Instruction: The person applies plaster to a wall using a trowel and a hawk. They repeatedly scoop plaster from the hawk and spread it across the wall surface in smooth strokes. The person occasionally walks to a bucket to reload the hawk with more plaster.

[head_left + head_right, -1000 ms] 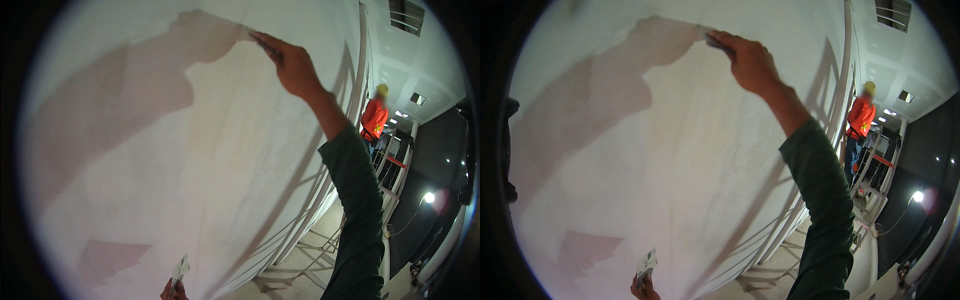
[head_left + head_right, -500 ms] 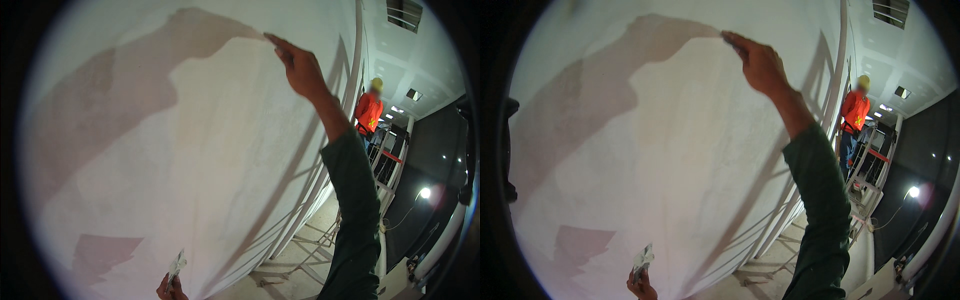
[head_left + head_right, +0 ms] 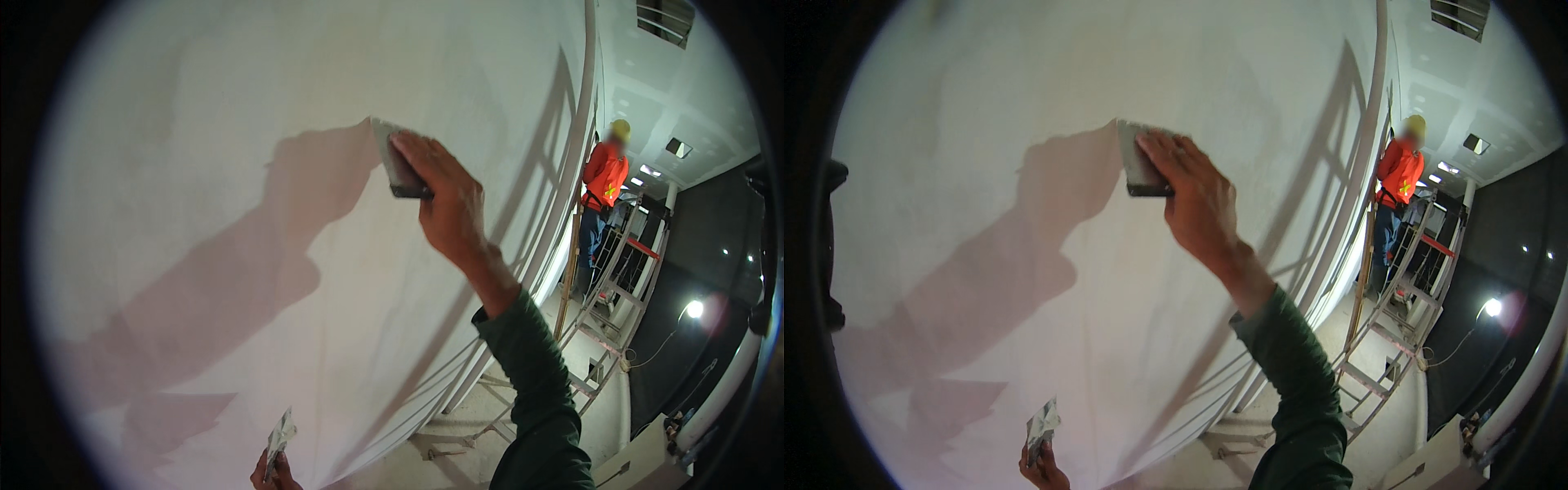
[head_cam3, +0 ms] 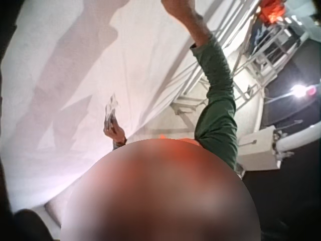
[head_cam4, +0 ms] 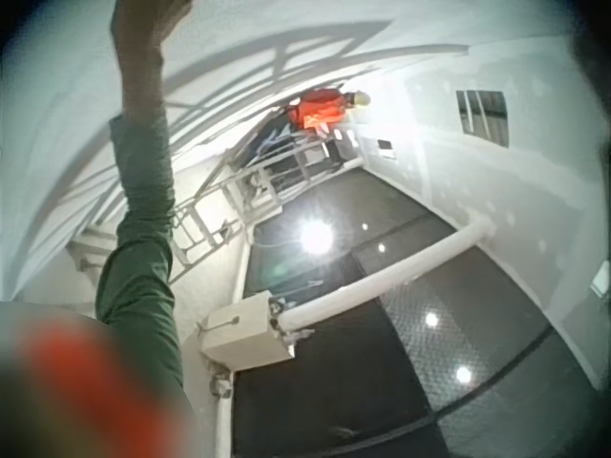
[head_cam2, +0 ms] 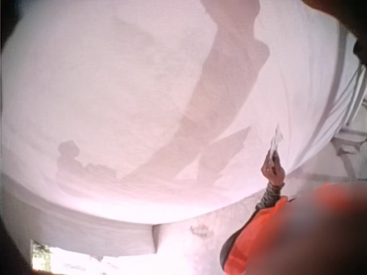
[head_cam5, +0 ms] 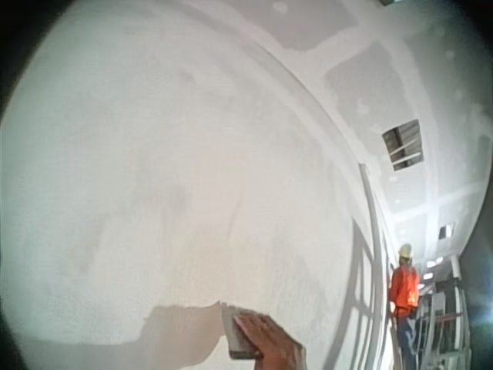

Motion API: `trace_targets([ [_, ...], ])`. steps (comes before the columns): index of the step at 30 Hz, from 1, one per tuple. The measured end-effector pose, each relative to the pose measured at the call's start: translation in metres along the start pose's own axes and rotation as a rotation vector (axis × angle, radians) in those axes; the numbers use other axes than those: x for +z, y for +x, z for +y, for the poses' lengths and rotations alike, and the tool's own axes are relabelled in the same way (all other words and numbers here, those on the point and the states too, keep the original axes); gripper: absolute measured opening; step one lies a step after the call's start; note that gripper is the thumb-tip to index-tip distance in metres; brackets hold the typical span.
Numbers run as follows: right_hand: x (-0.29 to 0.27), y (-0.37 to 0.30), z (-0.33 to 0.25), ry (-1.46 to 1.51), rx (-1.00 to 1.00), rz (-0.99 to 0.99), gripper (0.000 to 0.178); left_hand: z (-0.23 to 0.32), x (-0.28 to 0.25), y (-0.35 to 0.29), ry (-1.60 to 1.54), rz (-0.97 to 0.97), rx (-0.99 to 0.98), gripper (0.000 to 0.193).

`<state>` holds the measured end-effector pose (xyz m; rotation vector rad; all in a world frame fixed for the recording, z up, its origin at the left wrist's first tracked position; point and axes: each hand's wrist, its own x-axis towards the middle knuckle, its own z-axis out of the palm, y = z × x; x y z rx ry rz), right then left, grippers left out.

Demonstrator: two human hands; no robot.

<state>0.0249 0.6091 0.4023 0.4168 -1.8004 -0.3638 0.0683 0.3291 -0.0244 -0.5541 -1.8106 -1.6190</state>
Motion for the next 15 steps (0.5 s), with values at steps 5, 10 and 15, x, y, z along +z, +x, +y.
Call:
trace_targets([
  [5, 0.022, -0.053, -0.045, 0.075, 0.132, -0.018, 0.084, 0.001, 0.0, -0.001, 0.042, 0.017, 0.086, 0.02],
  [10, 0.031, -0.102, -0.105, 0.091, 0.142, -0.071, 0.072, 0.014, -0.004, -0.018, -0.275, 0.049, -0.274, 0.021],
  [15, 0.003, -0.087, -0.089, 0.1, 0.064, -0.069, 0.064, 0.02, -0.011, -0.02, -0.088, 0.02, -0.112, 0.021],
])
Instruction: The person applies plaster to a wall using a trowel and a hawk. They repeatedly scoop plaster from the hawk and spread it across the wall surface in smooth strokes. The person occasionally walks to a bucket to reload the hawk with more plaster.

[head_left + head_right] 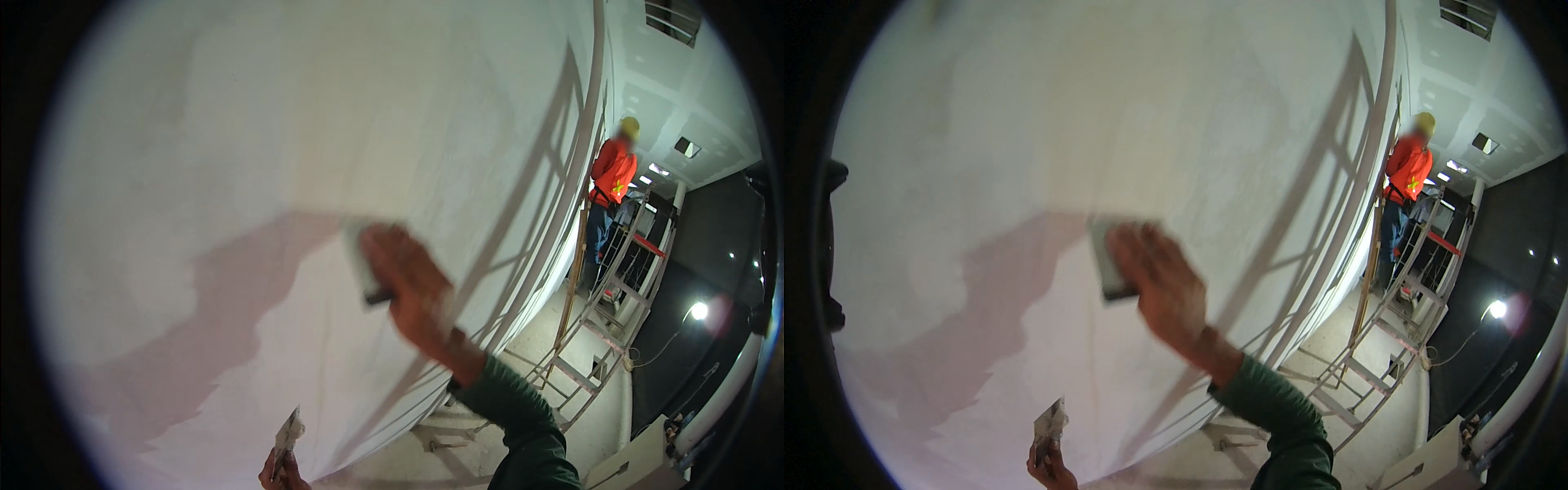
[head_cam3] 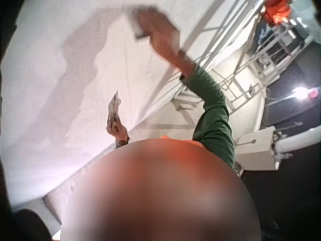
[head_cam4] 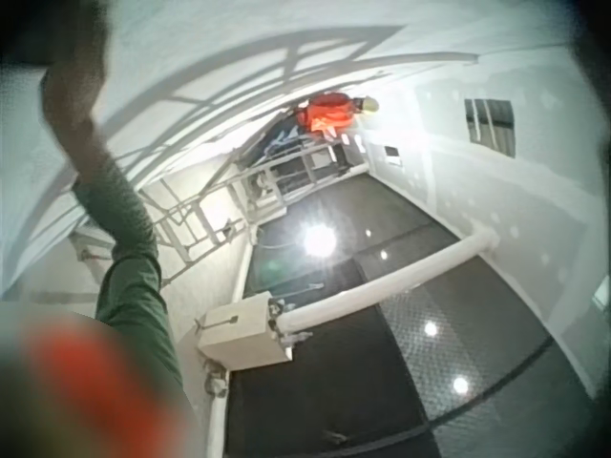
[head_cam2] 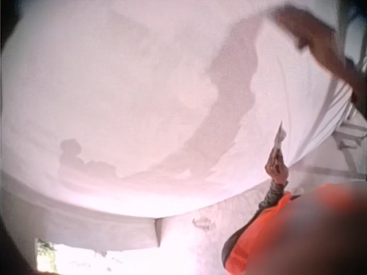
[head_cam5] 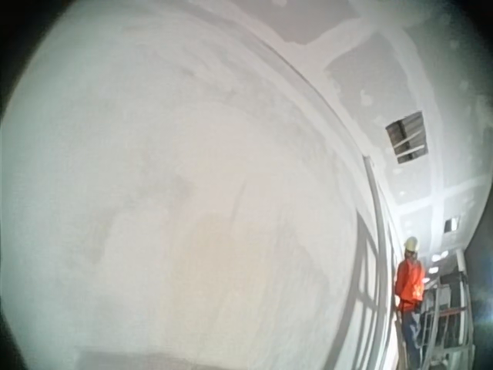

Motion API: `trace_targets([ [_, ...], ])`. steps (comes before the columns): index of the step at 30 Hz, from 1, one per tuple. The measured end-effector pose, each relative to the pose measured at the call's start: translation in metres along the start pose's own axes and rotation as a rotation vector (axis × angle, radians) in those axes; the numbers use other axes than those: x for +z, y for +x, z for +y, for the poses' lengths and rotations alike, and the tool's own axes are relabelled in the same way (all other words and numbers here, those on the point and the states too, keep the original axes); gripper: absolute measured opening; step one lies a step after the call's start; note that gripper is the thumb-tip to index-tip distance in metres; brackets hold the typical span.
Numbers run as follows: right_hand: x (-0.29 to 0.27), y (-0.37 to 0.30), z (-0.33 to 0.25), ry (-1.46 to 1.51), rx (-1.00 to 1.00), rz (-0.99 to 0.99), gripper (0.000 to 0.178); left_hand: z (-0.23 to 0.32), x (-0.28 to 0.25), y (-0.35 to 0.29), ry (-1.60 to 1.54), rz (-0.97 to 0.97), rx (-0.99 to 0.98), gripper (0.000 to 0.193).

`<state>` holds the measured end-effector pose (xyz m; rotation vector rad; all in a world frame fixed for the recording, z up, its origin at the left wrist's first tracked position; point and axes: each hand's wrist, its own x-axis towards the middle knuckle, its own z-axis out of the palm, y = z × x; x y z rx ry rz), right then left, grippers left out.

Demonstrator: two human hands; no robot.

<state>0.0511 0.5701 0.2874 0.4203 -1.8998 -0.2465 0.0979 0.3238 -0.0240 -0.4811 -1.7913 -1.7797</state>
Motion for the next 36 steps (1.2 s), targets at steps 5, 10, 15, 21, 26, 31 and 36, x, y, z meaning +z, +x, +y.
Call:
trace_targets([
  [5, 0.002, 0.102, 0.093, -0.12, -0.019, 0.225, 0.056, 0.004, 0.007, 0.001, -0.005, -0.02, 0.017, 0.021],
  [10, 0.018, 0.064, 0.044, -0.218, -0.066, 0.067, 0.054, 0.005, 0.01, 0.001, -0.05, 0.022, -0.015, 0.021],
  [15, -0.012, 0.057, 0.061, -0.015, 0.211, 0.108, 0.043, 0.007, 0.009, 0.005, -0.16, 0.068, -0.021, 0.021],
  [21, -0.023, 0.129, 0.112, 0.026, 0.433, 0.153, 0.036, 0.001, 0.009, 0.012, -0.055, 0.001, 0.001, 0.021],
  [26, 0.001, 0.083, 0.039, 0.052, -0.028, 0.059, 0.063, -0.013, 0.014, 0.014, 0.062, -0.062, 0.173, 0.022],
  [31, -0.036, 0.091, 0.048, 0.135, 0.048, -0.067, 0.049, -0.015, 0.021, 0.016, 0.02, -0.099, 0.182, 0.022],
  [36, -0.052, 0.155, 0.098, 0.098, 0.064, -0.034, 0.039, -0.009, 0.024, 0.016, 0.035, -0.105, 0.172, 0.022],
])
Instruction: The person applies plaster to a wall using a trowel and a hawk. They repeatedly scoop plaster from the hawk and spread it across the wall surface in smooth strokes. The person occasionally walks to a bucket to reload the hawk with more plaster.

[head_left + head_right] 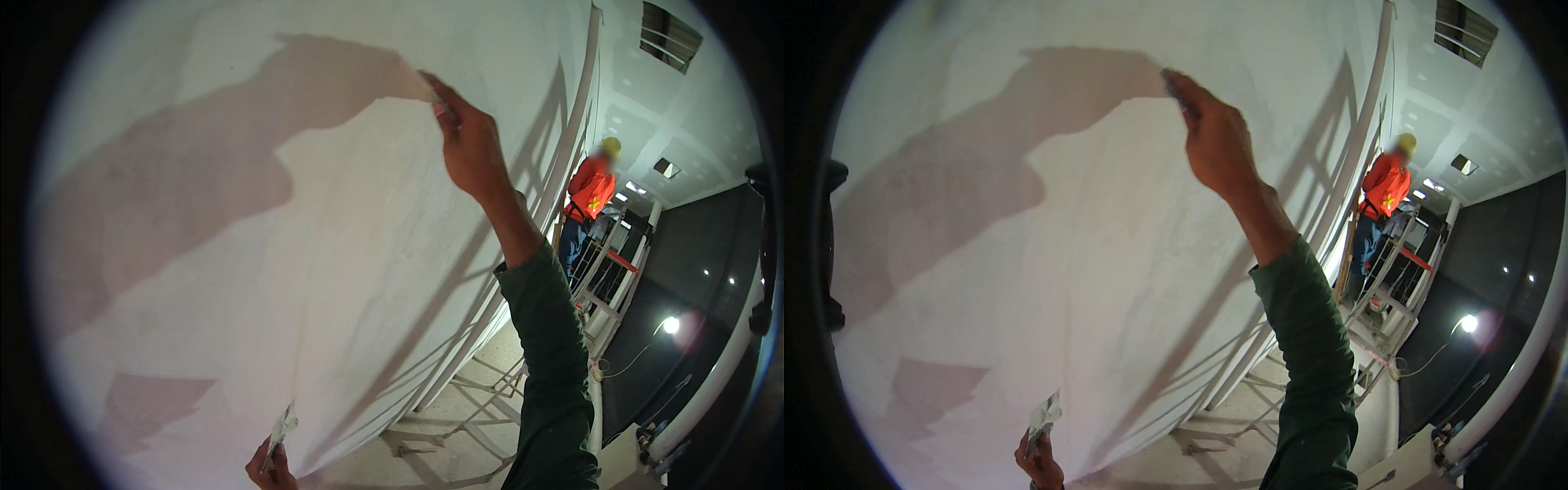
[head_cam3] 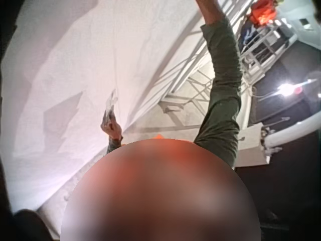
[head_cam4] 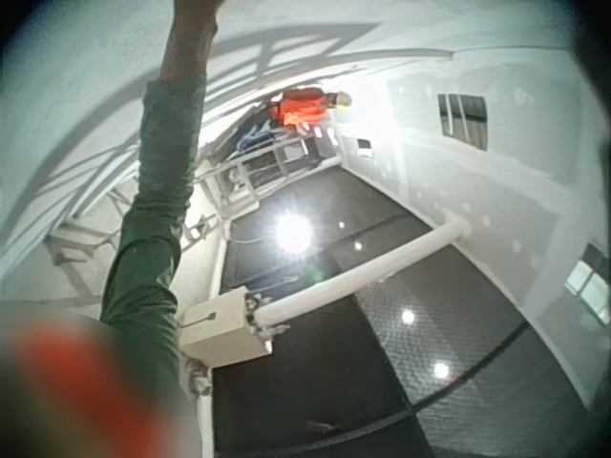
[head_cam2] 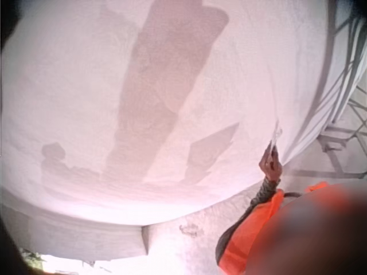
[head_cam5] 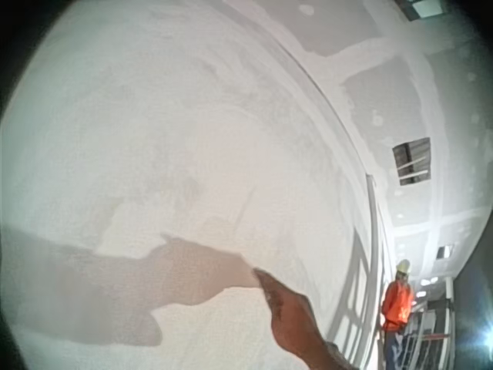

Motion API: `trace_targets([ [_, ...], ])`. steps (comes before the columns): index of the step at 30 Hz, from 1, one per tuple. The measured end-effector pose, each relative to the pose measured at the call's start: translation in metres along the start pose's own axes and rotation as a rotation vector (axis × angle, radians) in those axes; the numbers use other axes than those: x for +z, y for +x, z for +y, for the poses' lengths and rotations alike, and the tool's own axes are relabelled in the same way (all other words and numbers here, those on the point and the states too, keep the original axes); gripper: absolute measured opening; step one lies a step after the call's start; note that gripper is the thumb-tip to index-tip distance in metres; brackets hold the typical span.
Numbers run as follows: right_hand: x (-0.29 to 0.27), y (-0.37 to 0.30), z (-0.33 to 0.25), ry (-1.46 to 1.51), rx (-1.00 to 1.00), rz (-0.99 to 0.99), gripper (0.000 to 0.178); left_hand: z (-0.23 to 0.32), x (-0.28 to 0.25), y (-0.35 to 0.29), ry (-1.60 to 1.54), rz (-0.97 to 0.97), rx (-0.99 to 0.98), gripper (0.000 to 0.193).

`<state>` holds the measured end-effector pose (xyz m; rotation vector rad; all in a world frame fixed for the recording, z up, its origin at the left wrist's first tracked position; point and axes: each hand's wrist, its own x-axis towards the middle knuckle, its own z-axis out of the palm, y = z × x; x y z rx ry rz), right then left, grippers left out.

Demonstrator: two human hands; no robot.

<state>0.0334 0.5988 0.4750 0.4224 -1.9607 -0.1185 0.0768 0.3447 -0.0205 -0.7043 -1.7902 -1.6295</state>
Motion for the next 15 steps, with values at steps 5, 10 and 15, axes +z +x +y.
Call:
trace_targets([
  [5, 0.05, -0.079, -0.016, -0.202, -0.25, -0.029, 0.056, 0.002, 0.002, 0.001, -0.072, 0.05, -0.094, 0.021],
  [10, 0.071, -0.161, -0.056, -0.199, -0.252, -0.216, 0.055, 0.002, -0.003, 0.0, -0.057, 0.043, -0.073, 0.019],
  [15, 0.018, -0.073, -0.003, 0.01, 0.004, 0.003, 0.042, 0.008, -0.004, -0.003, -0.033, 0.085, -0.136, 0.018],
])
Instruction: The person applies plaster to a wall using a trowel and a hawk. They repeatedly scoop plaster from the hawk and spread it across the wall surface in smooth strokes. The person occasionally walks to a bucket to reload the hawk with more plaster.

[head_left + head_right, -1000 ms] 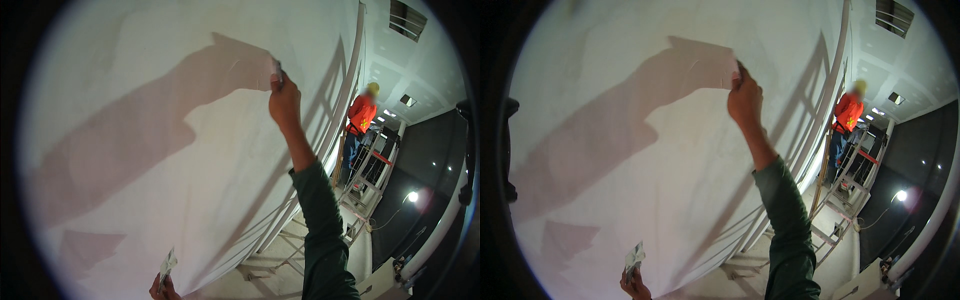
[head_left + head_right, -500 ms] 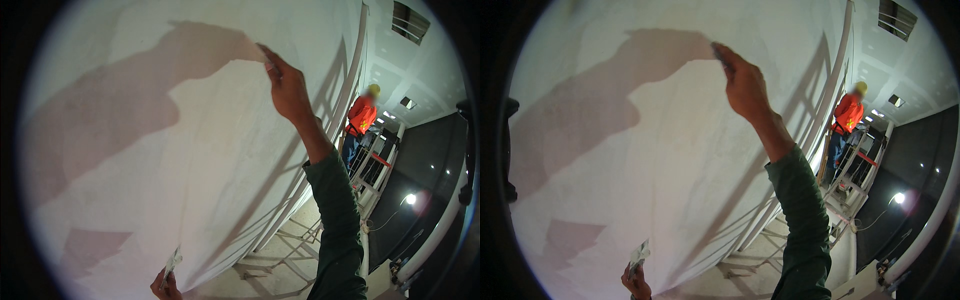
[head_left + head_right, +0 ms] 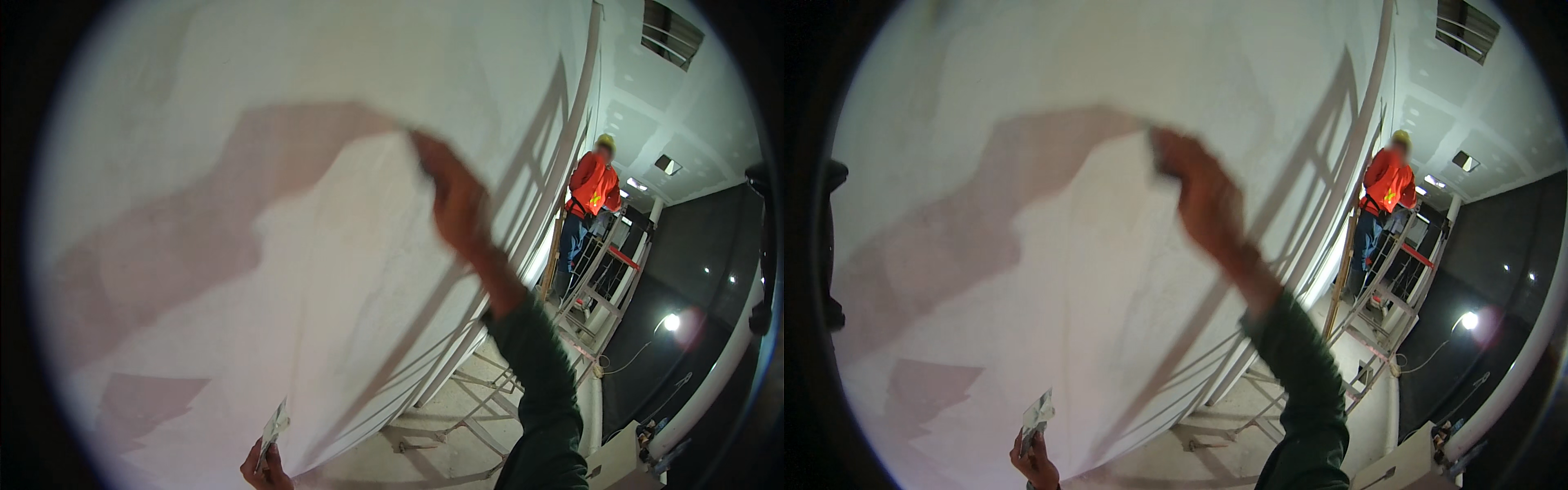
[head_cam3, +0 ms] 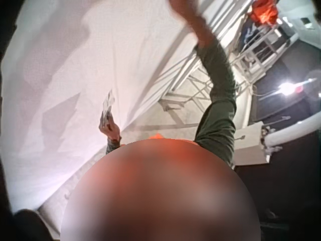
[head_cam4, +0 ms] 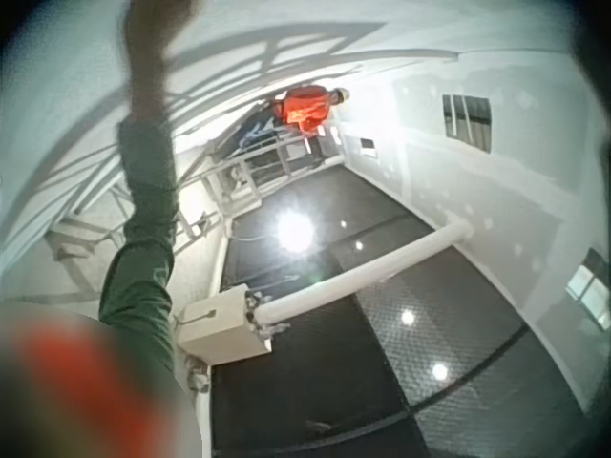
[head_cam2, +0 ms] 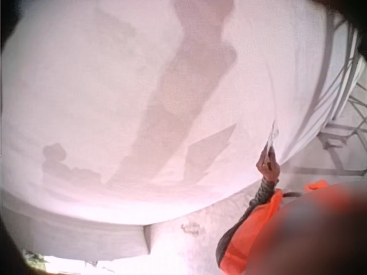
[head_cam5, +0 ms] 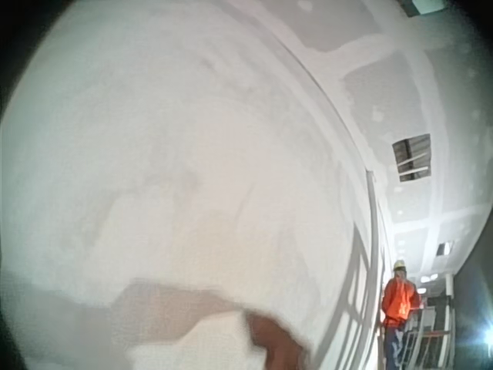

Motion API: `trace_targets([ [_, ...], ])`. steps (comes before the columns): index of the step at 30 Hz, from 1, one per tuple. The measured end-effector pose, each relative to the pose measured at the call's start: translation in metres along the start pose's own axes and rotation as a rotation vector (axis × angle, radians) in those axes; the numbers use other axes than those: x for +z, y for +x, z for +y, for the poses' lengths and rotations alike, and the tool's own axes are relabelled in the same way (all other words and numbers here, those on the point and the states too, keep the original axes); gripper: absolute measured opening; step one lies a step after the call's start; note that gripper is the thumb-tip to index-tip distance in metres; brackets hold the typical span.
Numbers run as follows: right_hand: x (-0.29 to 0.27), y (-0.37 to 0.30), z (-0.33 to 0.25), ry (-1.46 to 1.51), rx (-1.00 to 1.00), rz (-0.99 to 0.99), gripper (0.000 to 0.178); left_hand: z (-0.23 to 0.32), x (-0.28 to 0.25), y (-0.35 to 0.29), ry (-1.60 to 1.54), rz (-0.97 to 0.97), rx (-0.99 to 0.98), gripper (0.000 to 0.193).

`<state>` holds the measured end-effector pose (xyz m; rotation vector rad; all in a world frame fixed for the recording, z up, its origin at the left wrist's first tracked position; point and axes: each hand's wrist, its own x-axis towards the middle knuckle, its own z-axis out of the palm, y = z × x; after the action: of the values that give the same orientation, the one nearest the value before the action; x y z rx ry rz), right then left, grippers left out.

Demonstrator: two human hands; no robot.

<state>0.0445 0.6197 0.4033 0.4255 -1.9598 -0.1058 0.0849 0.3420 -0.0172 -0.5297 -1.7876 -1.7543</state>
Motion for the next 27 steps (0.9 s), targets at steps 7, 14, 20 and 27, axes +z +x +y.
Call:
trace_targets([
  [7, -0.019, 0.054, 0.061, -0.083, 0.044, 0.034, 0.043, -0.005, 0.001, -0.008, 0.038, -0.006, 0.008, 0.02],
  [14, 0.06, -0.129, -0.039, 0.004, -0.063, -0.112, 0.063, -0.004, 0.002, -0.004, -0.049, -0.015, 0.006, 0.026],
  [20, 0.057, -0.229, -0.099, 0.675, 0.595, -0.299, 0.04, 0.043, 0.019, 0.01, -1.001, -0.025, -0.803, 0.027],
  [27, 0.048, -0.297, -0.128, 1.314, 0.752, -0.293, 0.038, 0.081, 0.029, 0.028, -1.218, -0.316, -1.136, 0.026],
])
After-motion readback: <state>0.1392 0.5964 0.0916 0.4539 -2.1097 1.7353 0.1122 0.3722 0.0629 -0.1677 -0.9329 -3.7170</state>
